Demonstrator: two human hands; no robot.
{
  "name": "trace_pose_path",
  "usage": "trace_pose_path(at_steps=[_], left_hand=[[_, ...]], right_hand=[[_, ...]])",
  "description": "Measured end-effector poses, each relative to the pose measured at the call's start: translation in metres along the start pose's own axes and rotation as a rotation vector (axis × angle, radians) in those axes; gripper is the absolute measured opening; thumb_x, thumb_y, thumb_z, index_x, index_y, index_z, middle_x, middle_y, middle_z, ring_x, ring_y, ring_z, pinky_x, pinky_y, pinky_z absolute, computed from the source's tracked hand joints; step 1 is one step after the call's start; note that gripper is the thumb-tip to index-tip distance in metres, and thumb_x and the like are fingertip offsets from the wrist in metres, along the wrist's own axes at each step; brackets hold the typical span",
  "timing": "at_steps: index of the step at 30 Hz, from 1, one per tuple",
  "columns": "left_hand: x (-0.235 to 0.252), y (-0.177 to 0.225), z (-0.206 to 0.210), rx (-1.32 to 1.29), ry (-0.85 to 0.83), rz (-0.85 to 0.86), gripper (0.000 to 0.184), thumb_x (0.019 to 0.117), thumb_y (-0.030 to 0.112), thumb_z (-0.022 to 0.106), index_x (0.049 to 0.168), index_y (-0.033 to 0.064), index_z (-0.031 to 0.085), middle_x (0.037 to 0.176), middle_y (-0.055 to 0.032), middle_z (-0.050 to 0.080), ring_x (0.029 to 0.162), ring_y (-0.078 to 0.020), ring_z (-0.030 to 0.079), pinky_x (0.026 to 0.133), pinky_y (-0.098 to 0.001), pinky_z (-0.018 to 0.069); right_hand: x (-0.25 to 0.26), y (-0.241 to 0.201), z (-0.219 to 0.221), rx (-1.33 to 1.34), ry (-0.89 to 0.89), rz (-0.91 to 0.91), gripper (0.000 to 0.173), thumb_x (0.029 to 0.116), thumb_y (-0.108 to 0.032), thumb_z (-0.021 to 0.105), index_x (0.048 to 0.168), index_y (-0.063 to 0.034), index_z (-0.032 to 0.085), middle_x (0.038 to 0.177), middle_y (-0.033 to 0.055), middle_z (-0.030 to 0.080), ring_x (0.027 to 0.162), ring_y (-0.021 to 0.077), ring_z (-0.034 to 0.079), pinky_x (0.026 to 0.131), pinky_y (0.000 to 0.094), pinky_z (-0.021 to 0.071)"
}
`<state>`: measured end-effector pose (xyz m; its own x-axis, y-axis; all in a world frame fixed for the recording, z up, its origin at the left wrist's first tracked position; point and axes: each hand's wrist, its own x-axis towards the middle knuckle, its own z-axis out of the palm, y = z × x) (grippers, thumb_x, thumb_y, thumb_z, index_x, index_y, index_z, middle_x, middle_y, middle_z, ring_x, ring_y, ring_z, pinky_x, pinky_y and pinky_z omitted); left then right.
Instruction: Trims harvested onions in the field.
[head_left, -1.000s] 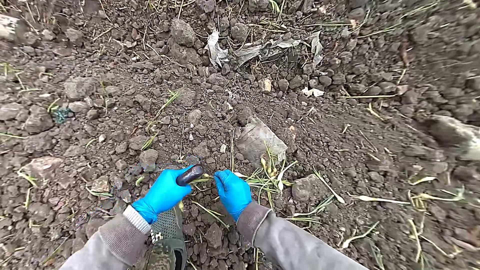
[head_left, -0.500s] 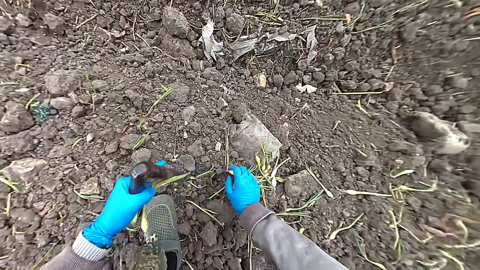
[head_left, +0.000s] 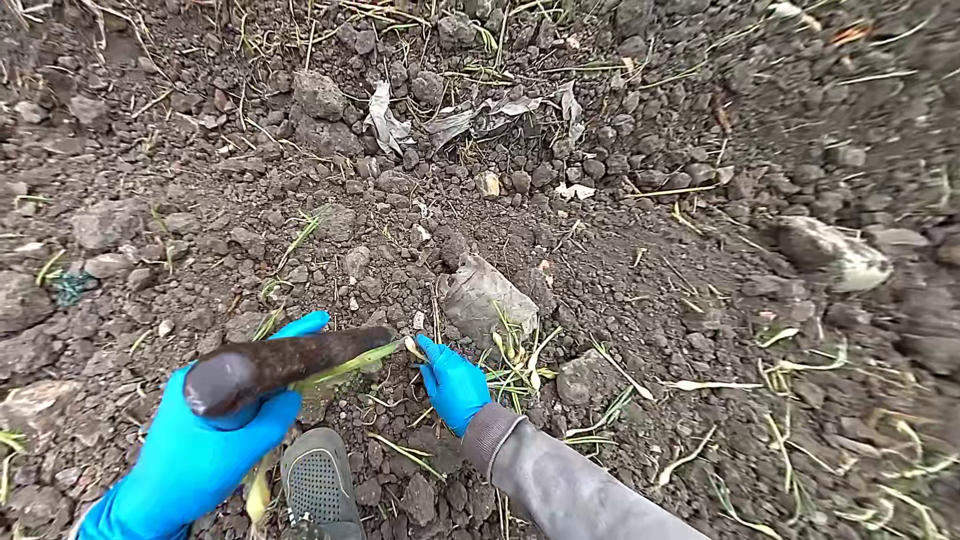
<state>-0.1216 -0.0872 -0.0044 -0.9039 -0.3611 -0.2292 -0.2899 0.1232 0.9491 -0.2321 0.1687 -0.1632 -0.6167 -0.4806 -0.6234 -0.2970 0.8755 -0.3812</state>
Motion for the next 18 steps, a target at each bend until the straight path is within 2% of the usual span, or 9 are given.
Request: trace_pose_path(at_steps=[1, 3, 4, 6, 8, 11, 13, 15, 18], left_hand=[[0.015, 0.003, 0.011, 0.069, -0.049, 0.027, 0.03, 0.0778, 0.015, 0.072, 0.107, 0.0207, 0.076, 0.092, 0.0068, 0.075, 0.065, -0.0033, 0.065, 0.058, -0.0216, 0.0568], [0.046, -0.008, 0.034, 0.251, -0.208, -0.046, 0.036, 0.0766, 0.015, 0.072, 0.111, 0.0241, 0.079, 0.084, 0.0112, 0.074, 0.067, 0.0008, 0.065, 0.059, -0.0229, 0.0565], [0.06, -0.017, 0.043, 0.331, -0.31, -0.138, 0.037, 0.0806, 0.014, 0.073, 0.116, 0.0244, 0.078, 0.078, 0.0096, 0.071, 0.063, -0.0011, 0.061, 0.058, -0.0273, 0.0528], [0.078, -0.025, 0.052, 0.449, -0.425, -0.254, 0.018, 0.0878, 0.015, 0.071, 0.103, 0.0216, 0.077, 0.071, 0.0059, 0.064, 0.059, -0.0068, 0.057, 0.055, -0.0337, 0.0487], [0.084, -0.007, 0.046, 0.494, -0.41, -0.265, 0.007, 0.0897, 0.016, 0.071, 0.094, 0.0194, 0.076, 0.065, 0.0048, 0.06, 0.054, -0.0084, 0.054, 0.05, -0.0337, 0.0452], [0.085, 0.027, 0.025, 0.378, -0.268, -0.153, 0.01, 0.0792, 0.014, 0.069, 0.071, 0.02, 0.066, 0.053, 0.0052, 0.053, 0.042, -0.0072, 0.046, 0.039, -0.0273, 0.0361], [0.085, 0.037, 0.025, 0.281, -0.21, -0.118, 0.01, 0.0742, 0.016, 0.068, 0.067, 0.0216, 0.065, 0.051, 0.005, 0.053, 0.039, -0.0069, 0.046, 0.036, -0.0254, 0.0363], [0.091, 0.018, 0.041, 0.325, -0.243, -0.138, 0.011, 0.0766, 0.013, 0.07, 0.069, 0.0202, 0.067, 0.052, 0.005, 0.054, 0.042, -0.0073, 0.048, 0.038, -0.0279, 0.0377], [0.095, -0.063, 0.067, 0.303, -0.285, -0.353, 0.009, 0.0897, 0.009, 0.071, 0.082, 0.0113, 0.069, 0.061, -0.0007, 0.057, 0.052, -0.0134, 0.052, 0.05, -0.0348, 0.0431]], right_hand=[[0.002, 0.001, -0.002, 0.005, -0.037, 0.032, 0.049, 0.1065, -0.023, 0.05, 0.156, -0.0208, 0.047, 0.136, 0.0104, 0.066, 0.118, 0.0286, 0.068, 0.1, 0.05, 0.0547], [0.0, 0.004, -0.005, 0.044, 0.019, 0.033, 0.04, 0.1068, -0.022, 0.052, 0.146, -0.0166, 0.058, 0.135, 0.0088, 0.068, 0.117, 0.0281, 0.07, 0.1, 0.0512, 0.0552], [-0.002, 0.006, -0.006, 0.068, 0.095, -0.001, 0.034, 0.1061, -0.021, 0.054, 0.138, -0.0141, 0.065, 0.128, 0.0093, 0.072, 0.112, 0.0286, 0.072, 0.096, 0.0523, 0.0568], [-0.005, 0.01, -0.005, 0.099, 0.286, -0.114, 0.024, 0.1028, -0.019, 0.059, 0.119, -0.0108, 0.074, 0.109, 0.0093, 0.076, 0.096, 0.028, 0.075, 0.083, 0.0524, 0.0608], [-0.006, 0.014, -0.002, 0.091, 0.38, -0.177, 0.02, 0.1021, -0.019, 0.061, 0.113, -0.0102, 0.075, 0.102, 0.0084, 0.077, 0.09, 0.0267, 0.076, 0.077, 0.0504, 0.0624], [-0.001, 0.011, -0.005, 0.048, 0.366, -0.125, 0.02, 0.1039, -0.02, 0.059, 0.112, -0.0097, 0.074, 0.103, 0.0104, 0.076, 0.092, 0.029, 0.075, 0.077, 0.0508, 0.0614], [0.004, 0.011, -0.007, 0.026, 0.37, -0.081, 0.019, 0.1043, -0.021, 0.059, 0.111, -0.01, 0.074, 0.103, 0.0117, 0.073, 0.093, 0.0297, 0.073, 0.077, 0.0504, 0.0609], [0.008, 0.007, -0.01, -0.004, 0.429, -0.096, 0.019, 0.1032, -0.022, 0.062, 0.107, -0.0087, 0.074, 0.099, 0.0126, 0.07, 0.089, 0.0304, 0.072, 0.073, 0.049, 0.0607], [0.016, -0.005, -0.023, -0.019, 0.469, -0.117, 0.019, 0.1027, -0.022, 0.063, 0.105, -0.0075, 0.076, 0.097, 0.0142, 0.07, 0.087, 0.032, 0.072, 0.07, 0.0501, 0.0602]])
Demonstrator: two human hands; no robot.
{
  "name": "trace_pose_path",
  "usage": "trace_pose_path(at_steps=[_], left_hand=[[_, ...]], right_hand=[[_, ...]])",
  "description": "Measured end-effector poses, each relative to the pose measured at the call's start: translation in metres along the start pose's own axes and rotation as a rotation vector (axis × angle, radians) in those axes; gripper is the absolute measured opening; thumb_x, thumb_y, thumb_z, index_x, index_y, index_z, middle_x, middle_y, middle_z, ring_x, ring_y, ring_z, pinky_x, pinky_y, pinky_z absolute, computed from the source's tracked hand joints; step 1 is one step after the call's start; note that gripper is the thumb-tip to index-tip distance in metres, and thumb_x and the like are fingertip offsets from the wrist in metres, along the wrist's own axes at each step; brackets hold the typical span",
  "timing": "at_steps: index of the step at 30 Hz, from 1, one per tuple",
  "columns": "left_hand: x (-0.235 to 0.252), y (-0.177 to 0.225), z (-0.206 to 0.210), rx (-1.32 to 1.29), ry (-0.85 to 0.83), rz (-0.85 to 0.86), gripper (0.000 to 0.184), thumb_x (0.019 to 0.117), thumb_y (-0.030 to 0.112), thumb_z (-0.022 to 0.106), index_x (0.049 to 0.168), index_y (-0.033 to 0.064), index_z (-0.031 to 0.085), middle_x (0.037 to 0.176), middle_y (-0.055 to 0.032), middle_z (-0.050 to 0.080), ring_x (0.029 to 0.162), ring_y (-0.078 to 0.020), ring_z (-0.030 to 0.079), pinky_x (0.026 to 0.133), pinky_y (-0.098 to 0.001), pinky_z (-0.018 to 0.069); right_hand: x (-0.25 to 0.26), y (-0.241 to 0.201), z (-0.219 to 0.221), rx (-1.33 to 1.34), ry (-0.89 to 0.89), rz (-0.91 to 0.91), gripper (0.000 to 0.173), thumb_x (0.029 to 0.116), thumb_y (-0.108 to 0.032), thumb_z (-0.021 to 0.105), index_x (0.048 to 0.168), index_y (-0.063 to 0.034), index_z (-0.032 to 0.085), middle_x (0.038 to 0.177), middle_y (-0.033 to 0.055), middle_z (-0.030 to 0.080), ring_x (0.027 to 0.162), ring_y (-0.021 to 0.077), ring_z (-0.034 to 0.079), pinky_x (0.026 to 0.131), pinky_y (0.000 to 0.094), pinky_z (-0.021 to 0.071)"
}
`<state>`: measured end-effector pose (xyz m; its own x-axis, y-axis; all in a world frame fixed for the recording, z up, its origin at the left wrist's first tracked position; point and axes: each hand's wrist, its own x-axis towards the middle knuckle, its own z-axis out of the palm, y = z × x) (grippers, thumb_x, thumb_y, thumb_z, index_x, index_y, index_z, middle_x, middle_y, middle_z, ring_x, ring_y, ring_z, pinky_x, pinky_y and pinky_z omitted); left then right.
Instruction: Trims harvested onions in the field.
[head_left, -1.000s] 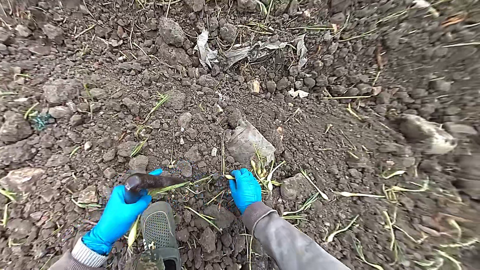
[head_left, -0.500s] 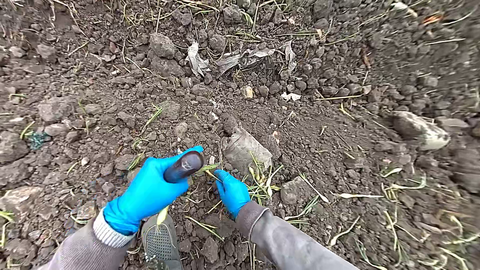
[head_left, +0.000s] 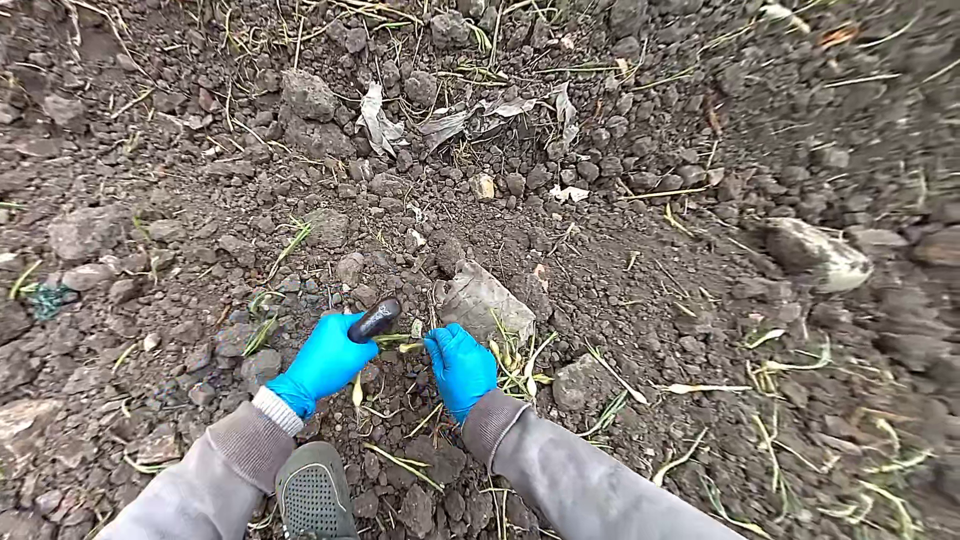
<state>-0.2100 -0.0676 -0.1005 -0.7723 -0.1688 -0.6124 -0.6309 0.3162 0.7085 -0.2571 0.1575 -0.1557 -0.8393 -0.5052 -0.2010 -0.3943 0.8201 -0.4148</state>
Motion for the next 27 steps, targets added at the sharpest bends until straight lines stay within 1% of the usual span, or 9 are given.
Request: trace_pose_path(at_steps=[3, 8, 13, 15, 17, 20, 23, 24, 27], left_hand=[[0.004, -0.035, 0.003, -0.22, 0.085, -0.105, 0.012, 0.0898, 0.008, 0.066, 0.078, 0.007, 0.063, 0.054, -0.0035, 0.051, 0.045, -0.015, 0.047, 0.045, -0.0326, 0.0413], [-0.042, 0.007, -0.044, -0.138, 0.098, 0.023, 0.008, 0.0795, 0.014, 0.069, 0.072, 0.0158, 0.066, 0.053, 0.0004, 0.053, 0.042, -0.0109, 0.047, 0.041, -0.0283, 0.0386], [-0.057, 0.014, -0.044, -0.125, 0.172, 0.16, 0.006, 0.0741, 0.015, 0.069, 0.074, 0.0202, 0.069, 0.055, 0.0048, 0.057, 0.044, -0.0068, 0.05, 0.04, -0.0254, 0.0409], [-0.038, -0.009, -0.03, -0.042, 0.105, 0.115, 0.01, 0.0785, 0.013, 0.07, 0.084, 0.02, 0.075, 0.062, 0.0071, 0.062, 0.051, -0.005, 0.055, 0.047, -0.0271, 0.0458], [-0.029, -0.03, -0.027, -0.081, 0.099, 0.038, 0.01, 0.0828, 0.011, 0.07, 0.075, 0.0159, 0.067, 0.057, 0.004, 0.055, 0.047, -0.0079, 0.049, 0.045, -0.0284, 0.0408], [-0.043, -0.033, -0.046, -0.273, 0.183, 0.02, 0.005, 0.0774, 0.01, 0.068, 0.076, 0.0146, 0.065, 0.053, 0.0006, 0.055, 0.04, -0.0095, 0.048, 0.039, -0.0248, 0.0409], [-0.077, -0.011, -0.055, -0.499, 0.226, 0.157, 0.037, 0.0735, 0.009, 0.068, 0.109, 0.0202, 0.073, 0.061, 0.0007, 0.06, 0.041, -0.0061, 0.049, 0.037, -0.0195, 0.0423], [-0.088, -0.003, -0.05, -0.55, 0.211, 0.195, 0.04, 0.0743, 0.008, 0.069, 0.112, 0.0212, 0.072, 0.064, 0.0, 0.063, 0.042, -0.0056, 0.05, 0.038, -0.0192, 0.0435], [-0.105, 0.009, -0.008, -0.497, 0.134, 0.184, 0.026, 0.074, 0.012, 0.073, 0.098, 0.0213, 0.074, 0.069, -0.0005, 0.067, 0.046, -0.0079, 0.055, 0.041, -0.0211, 0.046]], right_hand=[[0.019, -0.016, 0.002, -0.017, -0.08, 0.04, 0.024, 0.1049, -0.025, 0.06, 0.109, -0.0072, 0.076, 0.102, 0.0154, 0.071, 0.09, 0.0337, 0.073, 0.072, 0.0515, 0.0598], [0.043, -0.039, 0.047, -0.083, -0.489, 0.173, 0.028, 0.1077, -0.027, 0.052, 0.121, -0.011, 0.072, 0.122, 0.0129, 0.07, 0.107, 0.0335, 0.071, 0.085, 0.0549, 0.0584], [0.019, -0.032, 0.058, 0.002, -0.293, -0.03, 0.032, 0.1058, -0.032, 0.057, 0.122, -0.0074, 0.071, 0.118, 0.0154, 0.069, 0.108, 0.0324, 0.069, 0.087, 0.0486, 0.0587], [-0.001, -0.008, 0.047, -0.003, -0.148, -0.107, 0.038, 0.102, -0.032, 0.062, 0.13, -0.0068, 0.068, 0.124, 0.0169, 0.067, 0.116, 0.034, 0.066, 0.095, 0.0488, 0.0563], [-0.032, 0.03, 0.034, -0.129, -0.001, -0.088, 0.046, 0.0954, -0.033, 0.066, 0.135, -0.0102, 0.066, 0.134, 0.0189, 0.064, 0.123, 0.0387, 0.062, 0.103, 0.0543, 0.0512], [-0.073, 0.091, 0.017, -0.252, -0.039, 0.138, 0.078, 0.0814, -0.037, 0.076, 0.153, -0.0184, 0.051, 0.159, 0.0257, 0.042, 0.144, 0.0476, 0.043, 0.113, 0.0665, 0.0365], [-0.082, 0.112, 0.014, -0.273, -0.303, 0.234, 0.088, 0.0833, -0.046, 0.078, 0.161, -0.028, 0.04, 0.172, 0.0232, 0.014, 0.156, 0.0442, 0.023, 0.118, 0.0636, 0.0323], [-0.081, 0.11, 0.015, -0.27, -0.319, 0.247, 0.078, 0.0852, -0.042, 0.077, 0.156, -0.0278, 0.048, 0.171, 0.0228, 0.016, 0.153, 0.0438, 0.03, 0.114, 0.0619, 0.0385], [-0.078, 0.099, 0.016, -0.206, -0.423, 0.346, 0.045, 0.0965, -0.027, 0.07, 0.14, -0.0182, 0.062, 0.159, 0.0197, 0.04, 0.132, 0.0401, 0.057, 0.097, 0.055, 0.0561]])
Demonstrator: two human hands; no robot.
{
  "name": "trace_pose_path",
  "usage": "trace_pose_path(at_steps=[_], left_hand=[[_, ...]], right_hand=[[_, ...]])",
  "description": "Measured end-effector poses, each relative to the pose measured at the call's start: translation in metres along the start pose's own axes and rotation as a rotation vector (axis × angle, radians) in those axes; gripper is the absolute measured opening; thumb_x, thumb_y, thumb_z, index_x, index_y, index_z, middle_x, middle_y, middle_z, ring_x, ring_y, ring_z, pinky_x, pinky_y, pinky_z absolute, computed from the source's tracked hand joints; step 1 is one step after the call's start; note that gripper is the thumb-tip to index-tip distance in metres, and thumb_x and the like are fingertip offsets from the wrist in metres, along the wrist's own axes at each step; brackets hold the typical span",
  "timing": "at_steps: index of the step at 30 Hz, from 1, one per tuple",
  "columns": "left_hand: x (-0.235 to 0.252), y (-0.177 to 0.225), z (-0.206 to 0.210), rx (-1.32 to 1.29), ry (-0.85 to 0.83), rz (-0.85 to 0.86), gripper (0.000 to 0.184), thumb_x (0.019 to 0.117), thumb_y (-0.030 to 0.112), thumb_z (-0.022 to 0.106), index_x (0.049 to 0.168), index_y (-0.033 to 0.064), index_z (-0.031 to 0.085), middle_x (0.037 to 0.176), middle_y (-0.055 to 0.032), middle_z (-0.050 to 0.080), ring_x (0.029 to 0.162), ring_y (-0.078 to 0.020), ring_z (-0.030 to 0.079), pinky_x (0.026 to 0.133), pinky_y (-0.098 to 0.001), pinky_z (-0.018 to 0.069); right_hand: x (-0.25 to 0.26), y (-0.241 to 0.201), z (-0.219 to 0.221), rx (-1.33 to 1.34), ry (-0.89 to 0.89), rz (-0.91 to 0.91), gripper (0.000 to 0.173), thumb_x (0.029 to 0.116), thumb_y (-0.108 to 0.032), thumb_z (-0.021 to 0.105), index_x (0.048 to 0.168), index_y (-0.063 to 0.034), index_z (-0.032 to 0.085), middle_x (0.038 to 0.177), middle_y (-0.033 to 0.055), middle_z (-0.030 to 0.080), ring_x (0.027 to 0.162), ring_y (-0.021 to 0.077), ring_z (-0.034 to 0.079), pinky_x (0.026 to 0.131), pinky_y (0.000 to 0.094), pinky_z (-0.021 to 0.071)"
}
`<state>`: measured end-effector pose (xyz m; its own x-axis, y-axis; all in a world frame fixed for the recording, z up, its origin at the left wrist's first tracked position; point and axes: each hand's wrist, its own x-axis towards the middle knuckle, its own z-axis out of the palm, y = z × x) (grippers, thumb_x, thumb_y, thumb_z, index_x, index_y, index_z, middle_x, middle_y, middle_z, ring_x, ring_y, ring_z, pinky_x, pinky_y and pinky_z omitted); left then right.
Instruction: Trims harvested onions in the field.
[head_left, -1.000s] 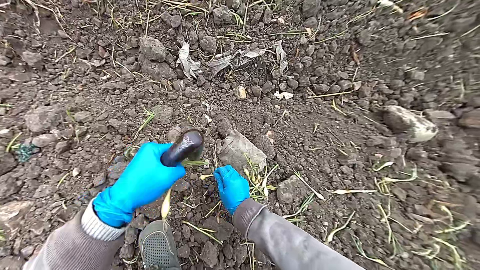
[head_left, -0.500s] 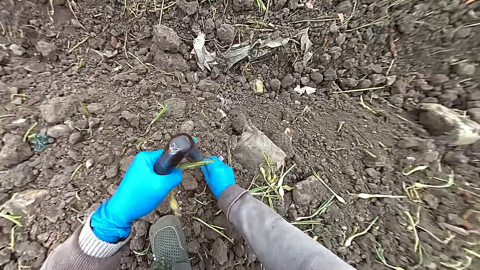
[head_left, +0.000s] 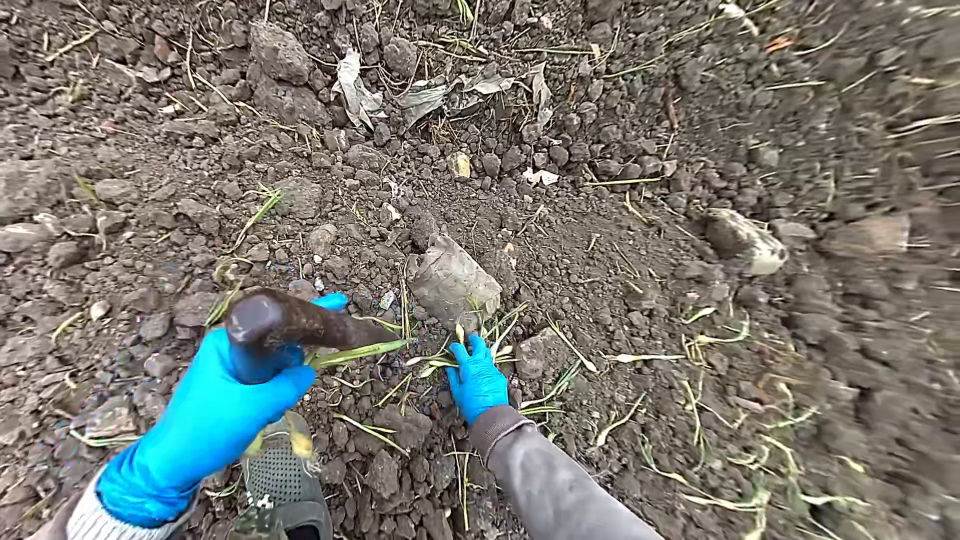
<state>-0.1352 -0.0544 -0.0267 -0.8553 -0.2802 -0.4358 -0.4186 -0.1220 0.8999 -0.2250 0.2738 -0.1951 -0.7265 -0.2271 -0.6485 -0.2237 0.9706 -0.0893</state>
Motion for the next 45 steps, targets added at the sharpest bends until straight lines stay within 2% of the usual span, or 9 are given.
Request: trace_pose_path(at_steps=[2, 6, 14, 18, 23, 29, 35, 39, 45], left_hand=[[-0.004, -0.031, 0.033, 0.202, -0.091, -0.053, 0.011, 0.0763, 0.018, 0.073, 0.087, 0.021, 0.074, 0.067, 0.0045, 0.065, 0.052, -0.0058, 0.057, 0.047, -0.0237, 0.0477], [-0.014, -0.084, 0.059, 0.397, -0.238, -0.167, 0.048, 0.0876, 0.015, 0.07, 0.135, 0.0257, 0.069, 0.097, 0.0078, 0.075, 0.078, -0.0002, 0.065, 0.073, -0.026, 0.0545], [-0.044, -0.095, 0.073, 0.265, 0.051, -0.14, 0.006, 0.0844, 0.007, 0.072, 0.082, 0.0114, 0.068, 0.061, 0.0018, 0.059, 0.048, -0.0083, 0.052, 0.047, -0.0263, 0.0454], [-0.078, -0.073, 0.078, 0.24, 0.151, -0.059, 0.01, 0.0766, 0.015, 0.072, 0.085, 0.0151, 0.068, 0.062, 0.0038, 0.061, 0.047, -0.0077, 0.056, 0.043, -0.0241, 0.0487], [-0.111, -0.06, 0.098, 0.173, 0.115, 0.057, 0.044, 0.0752, 0.014, 0.071, 0.119, 0.0202, 0.071, 0.083, 0.0042, 0.073, 0.048, -0.0053, 0.057, 0.041, -0.0198, 0.0477], [-0.12, -0.094, 0.124, 0.235, -0.011, -0.077, 0.039, 0.0795, 0.011, 0.07, 0.118, 0.0176, 0.073, 0.076, 0.0023, 0.069, 0.051, -0.0074, 0.057, 0.047, -0.0216, 0.0506], [-0.131, -0.07, 0.127, 0.266, 0.029, -0.032, 0.021, 0.0715, 0.015, 0.072, 0.091, 0.0217, 0.071, 0.064, 0.0065, 0.063, 0.045, -0.0047, 0.053, 0.04, -0.0205, 0.0448], [-0.135, -0.044, 0.139, 0.168, -0.183, 0.028, 0.041, 0.0749, 0.013, 0.072, 0.115, 0.0217, 0.072, 0.108, 0.0004, 0.076, 0.064, -0.0088, 0.066, 0.055, -0.0222, 0.0561], [-0.12, -0.104, 0.173, 0.549, -0.518, -0.112, 0.034, 0.0832, 0.016, 0.07, 0.116, 0.0248, 0.077, 0.086, 0.011, 0.073, 0.071, 0.0015, 0.064, 0.066, -0.023, 0.0546]], right_hand=[[-0.003, -0.002, -0.009, -0.027, -0.11, 0.015, 0.038, 0.1012, -0.015, 0.06, 0.139, -0.0166, 0.061, 0.146, 0.0159, 0.055, 0.122, 0.0376, 0.064, 0.092, 0.0558, 0.0577], [-0.03, 0.043, -0.049, -0.154, -0.137, -0.071, 0.04, 0.1, 0.001, 0.054, 0.137, -0.0126, 0.061, 0.14, 0.0158, 0.06, 0.115, 0.0393, 0.067, 0.087, 0.0597, 0.0581], [-0.109, 0.249, -0.095, -0.308, 0.251, 0.301, 0.073, 0.0868, -0.018, 0.078, 0.152, -0.0041, 0.049, 0.159, 0.0367, 0.032, 0.144, 0.0602, 0.034, 0.109, 0.0804, 0.0298], [-0.133, 0.215, -0.022, -0.223, 0.107, -0.153, 0.042, 0.0977, -0.025, 0.063, 0.134, -0.0046, 0.066, 0.139, 0.0228, 0.061, 0.134, 0.0401, 0.055, 0.111, 0.0567, 0.0437], [-0.116, 0.143, 0.031, -0.111, -0.2, -0.152, 0.089, 0.093, -0.056, 0.069, 0.164, -0.0187, 0.03, 0.163, 0.0177, 0.038, 0.144, 0.0381, 0.045, 0.112, 0.0572, 0.0425], [-0.126, 0.179, 0.008, -0.14, -0.378, -0.053, 0.048, 0.1011, -0.001, 0.053, 0.147, -0.0155, 0.057, 0.152, 0.0151, 0.053, 0.126, 0.0399, 0.062, 0.097, 0.0613, 0.0538], [-0.161, 0.296, -0.015, -0.184, 0.234, 0.247, 0.064, 0.0953, -0.018, 0.07, 0.153, -0.0021, 0.047, 0.154, 0.0325, 0.043, 0.134, 0.0544, 0.049, 0.103, 0.0694, 0.0438], [-0.182, 0.226, 0.028, -0.074, -0.023, -0.202, 0.038, 0.103, -0.024, 0.055, 0.136, -0.0089, 0.066, 0.126, 0.0185, 0.068, 0.12, 0.0366, 0.065, 0.101, 0.0538, 0.052], [-0.151, 0.077, 0.057, 0.148, -0.349, 0.008, 0.049, 0.108, -0.03, 0.044, 0.155, -0.0174, 0.046, 0.121, 0.0161, 0.072, 0.111, 0.037, 0.07, 0.09, 0.059, 0.0548]])
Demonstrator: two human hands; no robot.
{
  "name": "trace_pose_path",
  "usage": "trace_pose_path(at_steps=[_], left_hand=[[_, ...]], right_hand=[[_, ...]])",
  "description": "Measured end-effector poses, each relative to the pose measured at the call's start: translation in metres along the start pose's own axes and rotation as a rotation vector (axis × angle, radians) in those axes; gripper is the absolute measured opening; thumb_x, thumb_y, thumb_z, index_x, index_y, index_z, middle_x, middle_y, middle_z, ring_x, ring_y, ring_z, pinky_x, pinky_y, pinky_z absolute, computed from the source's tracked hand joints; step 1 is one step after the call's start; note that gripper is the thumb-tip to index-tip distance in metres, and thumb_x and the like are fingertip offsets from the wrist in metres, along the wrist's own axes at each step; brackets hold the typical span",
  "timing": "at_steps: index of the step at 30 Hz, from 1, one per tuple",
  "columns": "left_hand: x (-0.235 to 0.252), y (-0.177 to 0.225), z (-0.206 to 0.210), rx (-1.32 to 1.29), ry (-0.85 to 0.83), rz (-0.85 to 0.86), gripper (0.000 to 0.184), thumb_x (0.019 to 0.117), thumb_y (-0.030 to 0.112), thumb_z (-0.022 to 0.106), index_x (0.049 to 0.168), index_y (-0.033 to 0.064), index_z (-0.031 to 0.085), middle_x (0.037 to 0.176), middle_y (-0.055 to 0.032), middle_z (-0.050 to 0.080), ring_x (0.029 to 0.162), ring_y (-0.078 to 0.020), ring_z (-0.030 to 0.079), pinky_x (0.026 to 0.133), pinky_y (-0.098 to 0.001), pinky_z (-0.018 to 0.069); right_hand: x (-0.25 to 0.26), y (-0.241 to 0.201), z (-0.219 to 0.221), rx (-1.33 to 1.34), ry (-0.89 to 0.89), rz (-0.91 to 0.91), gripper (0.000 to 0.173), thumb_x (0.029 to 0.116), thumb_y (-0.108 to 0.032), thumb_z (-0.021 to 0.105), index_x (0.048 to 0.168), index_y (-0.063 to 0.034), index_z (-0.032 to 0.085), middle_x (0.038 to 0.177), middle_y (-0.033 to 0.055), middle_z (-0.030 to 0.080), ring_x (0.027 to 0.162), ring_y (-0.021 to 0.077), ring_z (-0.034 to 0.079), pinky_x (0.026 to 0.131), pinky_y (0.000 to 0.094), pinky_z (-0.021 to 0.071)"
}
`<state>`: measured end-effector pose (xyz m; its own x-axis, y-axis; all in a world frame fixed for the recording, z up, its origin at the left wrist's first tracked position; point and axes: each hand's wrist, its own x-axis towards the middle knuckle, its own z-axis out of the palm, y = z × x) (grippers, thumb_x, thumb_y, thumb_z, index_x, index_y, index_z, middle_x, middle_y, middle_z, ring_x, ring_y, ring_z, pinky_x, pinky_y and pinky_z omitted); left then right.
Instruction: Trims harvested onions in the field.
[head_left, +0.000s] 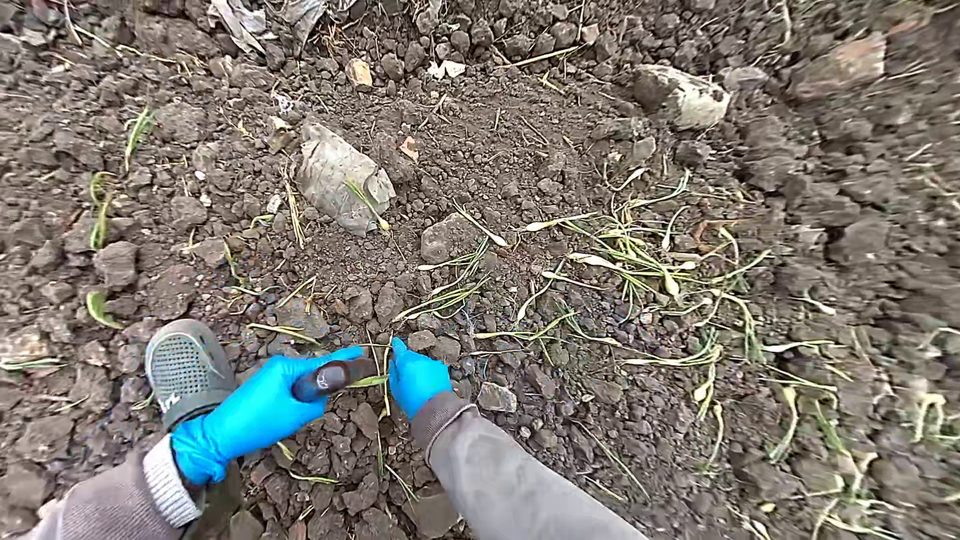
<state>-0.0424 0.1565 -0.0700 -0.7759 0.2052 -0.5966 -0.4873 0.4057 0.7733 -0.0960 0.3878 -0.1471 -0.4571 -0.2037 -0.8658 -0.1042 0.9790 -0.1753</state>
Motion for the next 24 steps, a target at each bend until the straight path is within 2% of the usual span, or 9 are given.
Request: trace_pose_path(at_steps=[2, 5, 7, 9, 13, 15, 17, 20, 24], left_hand=[[-0.002, -0.01, 0.001, -0.004, -0.011, -0.005, 0.044, 0.084, 0.016, 0.07, 0.126, 0.0268, 0.074, 0.096, 0.0119, 0.076, 0.079, 0.003, 0.066, 0.073, -0.0218, 0.0568], [-0.009, -0.014, 0.0, -0.066, 0.029, -0.015, 0.024, 0.0834, 0.013, 0.071, 0.105, 0.0197, 0.078, 0.09, 0.0102, 0.074, 0.076, 0.0011, 0.065, 0.07, -0.0221, 0.0553], [-0.006, -0.017, -0.003, -0.091, -0.029, -0.019, 0.027, 0.0877, 0.011, 0.069, 0.113, 0.0171, 0.078, 0.124, 0.0089, 0.073, 0.106, -0.0001, 0.068, 0.093, -0.0249, 0.0578], [-0.004, -0.019, -0.003, -0.121, -0.039, -0.011, 0.028, 0.0888, 0.011, 0.069, 0.115, 0.0142, 0.078, 0.133, 0.0066, 0.069, 0.113, -0.0008, 0.066, 0.098, -0.027, 0.0557], [-0.017, 0.005, -0.021, -0.241, 0.171, 0.047, 0.011, 0.0803, 0.013, 0.073, 0.09, 0.0178, 0.074, 0.076, 0.0071, 0.069, 0.061, -0.0024, 0.061, 0.056, -0.0218, 0.0526], [-0.024, 0.032, -0.036, -0.266, 0.178, 0.137, 0.023, 0.0787, 0.013, 0.075, 0.1, 0.0208, 0.077, 0.089, 0.0063, 0.074, 0.065, -0.0034, 0.063, 0.06, -0.0202, 0.0551], [-0.021, 0.065, -0.047, -0.201, 0.099, 0.186, 0.03, 0.0804, 0.014, 0.074, 0.109, 0.0212, 0.078, 0.109, 0.0057, 0.077, 0.082, -0.0053, 0.07, 0.072, -0.0221, 0.0595], [0.015, 0.082, -0.028, 0.047, 0.004, 0.046, 0.011, 0.0753, 0.015, 0.074, 0.082, 0.0239, 0.076, 0.07, 0.0103, 0.068, 0.059, -0.0011, 0.061, 0.052, -0.0229, 0.0502], [0.054, 0.016, 0.014, 0.252, -0.193, -0.106, 0.05, 0.0885, 0.019, 0.071, 0.136, 0.0339, 0.068, 0.081, 0.0047, 0.07, 0.07, -0.0072, 0.062, 0.067, -0.0363, 0.0534]], right_hand=[[0.019, -0.014, 0.006, -0.005, -0.021, 0.112, 0.041, 0.1034, -0.026, 0.051, 0.142, -0.0123, 0.055, 0.114, 0.0171, 0.073, 0.106, 0.0377, 0.072, 0.086, 0.0585, 0.0566], [0.024, -0.022, 0.019, -0.014, -0.036, 0.164, 0.043, 0.0995, -0.016, 0.057, 0.143, -0.0136, 0.055, 0.112, 0.0172, 0.074, 0.105, 0.0384, 0.072, 0.084, 0.0583, 0.0572], [0.02, -0.015, 0.018, 0.026, -0.044, 0.116, 0.038, 0.1059, -0.021, 0.046, 0.143, -0.018, 0.056, 0.119, 0.0146, 0.073, 0.112, 0.0363, 0.071, 0.09, 0.0575, 0.0557], [0.007, 0.007, 0.029, 0.119, 0.023, -0.072, 0.04, 0.1107, -0.027, 0.038, 0.141, -0.0163, 0.061, 0.131, 0.0119, 0.07, 0.122, 0.0315, 0.067, 0.102, 0.0535, 0.0521], [-0.021, 0.056, 0.064, 0.284, 0.203, -0.424, 0.048, 0.1079, -0.042, 0.045, 0.133, -0.009, 0.068, 0.136, 0.0113, 0.068, 0.129, 0.0261, 0.064, 0.11, 0.046, 0.05], [-0.033, 0.07, 0.068, 0.281, 0.27, -0.417, 0.038, 0.1077, -0.032, 0.049, 0.124, -0.0071, 0.073, 0.124, 0.0128, 0.074, 0.118, 0.028, 0.07, 0.104, 0.0465, 0.0545], [-0.038, 0.074, 0.058, 0.252, 0.263, -0.3, 0.035, 0.1079, -0.021, 0.047, 0.132, -0.0083, 0.069, 0.12, 0.0148, 0.075, 0.112, 0.0311, 0.073, 0.1, 0.0495, 0.0567], [-0.035, 0.071, 0.034, 0.265, 0.193, -0.18, 0.039, 0.11, -0.025, 0.045, 0.145, -0.0143, 0.06, 0.119, 0.0148, 0.074, 0.109, 0.0328, 0.072, 0.098, 0.0527, 0.0553], [-0.03, 0.05, 0.017, 0.209, 0.374, -0.3, 0.024, 0.105, -0.017, 0.056, 0.12, -0.0098, 0.074, 0.11, 0.0117, 0.076, 0.099, 0.0295, 0.075, 0.087, 0.0508, 0.0607]])
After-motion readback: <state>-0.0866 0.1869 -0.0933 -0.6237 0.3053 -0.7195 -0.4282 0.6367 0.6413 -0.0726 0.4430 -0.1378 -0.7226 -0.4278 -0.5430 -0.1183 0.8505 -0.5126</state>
